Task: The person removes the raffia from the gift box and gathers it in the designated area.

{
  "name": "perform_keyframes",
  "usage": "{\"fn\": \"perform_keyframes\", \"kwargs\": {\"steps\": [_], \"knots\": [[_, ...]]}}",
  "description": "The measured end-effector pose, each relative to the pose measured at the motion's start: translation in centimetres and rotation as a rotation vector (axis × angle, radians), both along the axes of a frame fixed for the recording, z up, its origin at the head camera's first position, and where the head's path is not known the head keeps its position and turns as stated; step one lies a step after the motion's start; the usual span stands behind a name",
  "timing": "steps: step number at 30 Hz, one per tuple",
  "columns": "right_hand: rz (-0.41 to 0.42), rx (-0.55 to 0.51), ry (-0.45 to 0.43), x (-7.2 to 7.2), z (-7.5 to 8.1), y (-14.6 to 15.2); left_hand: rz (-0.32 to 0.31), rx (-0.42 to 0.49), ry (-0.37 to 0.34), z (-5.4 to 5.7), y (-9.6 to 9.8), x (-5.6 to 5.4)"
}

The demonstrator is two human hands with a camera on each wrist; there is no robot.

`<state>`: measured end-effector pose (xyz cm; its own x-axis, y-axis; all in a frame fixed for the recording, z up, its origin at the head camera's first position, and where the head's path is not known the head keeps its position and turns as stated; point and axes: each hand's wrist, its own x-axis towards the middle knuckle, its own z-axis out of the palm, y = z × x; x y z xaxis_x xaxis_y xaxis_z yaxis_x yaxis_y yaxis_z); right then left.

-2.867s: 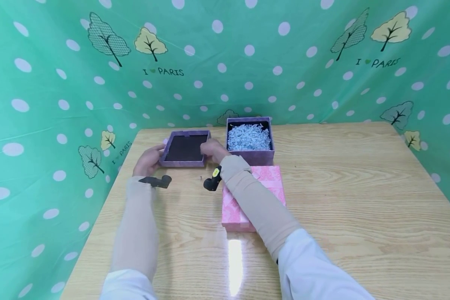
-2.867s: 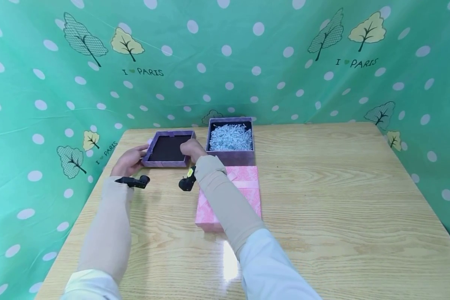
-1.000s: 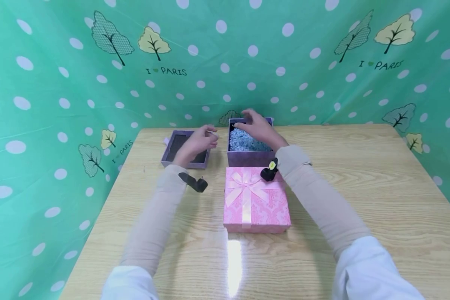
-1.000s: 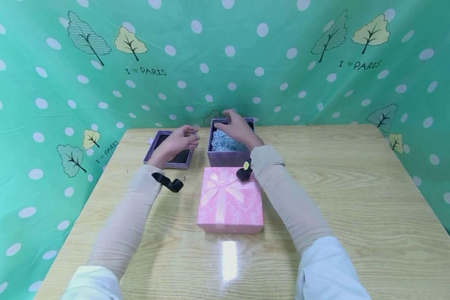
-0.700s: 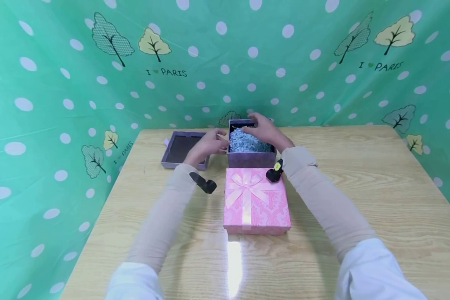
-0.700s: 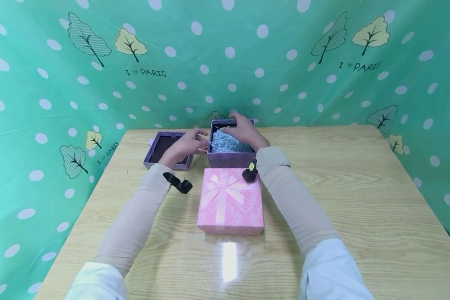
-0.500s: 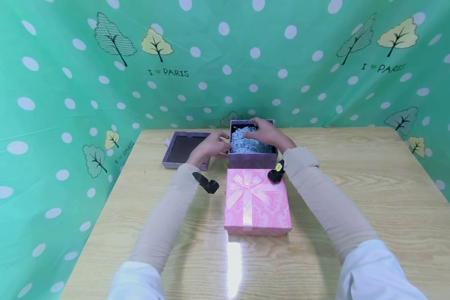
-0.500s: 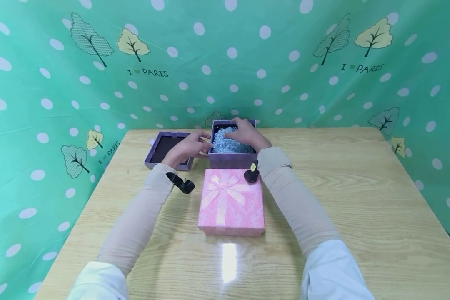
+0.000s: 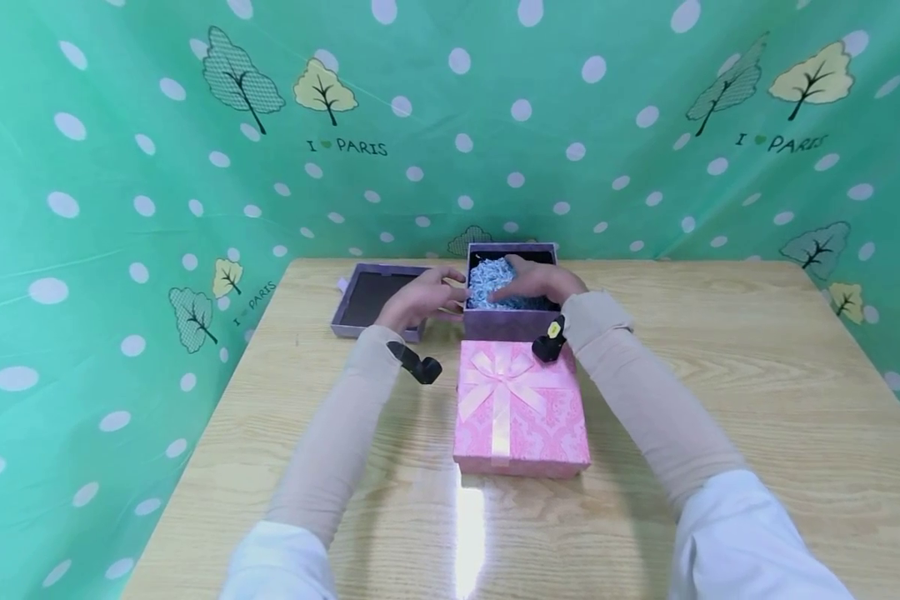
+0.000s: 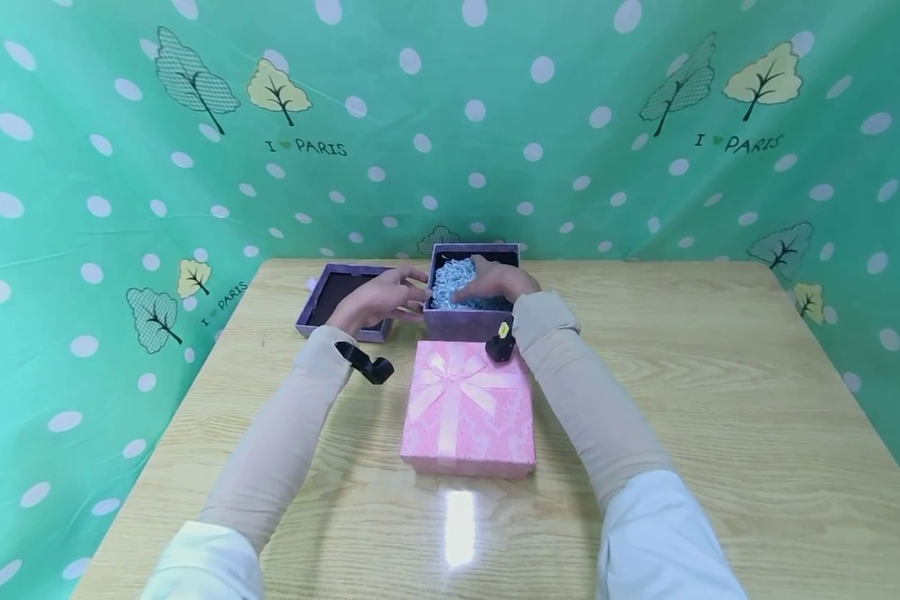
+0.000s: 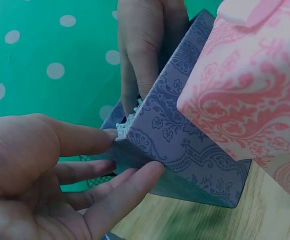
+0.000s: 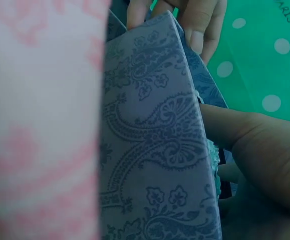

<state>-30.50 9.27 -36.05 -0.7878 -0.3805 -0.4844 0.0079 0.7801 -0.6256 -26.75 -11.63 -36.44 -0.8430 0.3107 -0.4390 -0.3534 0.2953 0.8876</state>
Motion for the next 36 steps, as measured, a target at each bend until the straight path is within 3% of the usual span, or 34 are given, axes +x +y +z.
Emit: {"fn": "perform_keyframes", "kwargs": {"steps": [9,19,25,36], "knots": [[0.126,0.017,-0.033,-0.1,-0.5,0.3,0.005,0.021,0.001,-0.4,0.0,-0.1],[0.185,0.164,0.14,-0.4,0.1,-0.1,0.006,0.021,-0.013,-0.5,0.0,0.0],[0.164,0.248,0.18,-0.4,2.1,-0.2,0.01,0.033,-0.013,-0.7,0.1,-0.1],[0.128,0.146,0.222,-0.6,5.3,1.0,0.02,0.053,-0.025,-0.5,-0.2,0.0]]}}
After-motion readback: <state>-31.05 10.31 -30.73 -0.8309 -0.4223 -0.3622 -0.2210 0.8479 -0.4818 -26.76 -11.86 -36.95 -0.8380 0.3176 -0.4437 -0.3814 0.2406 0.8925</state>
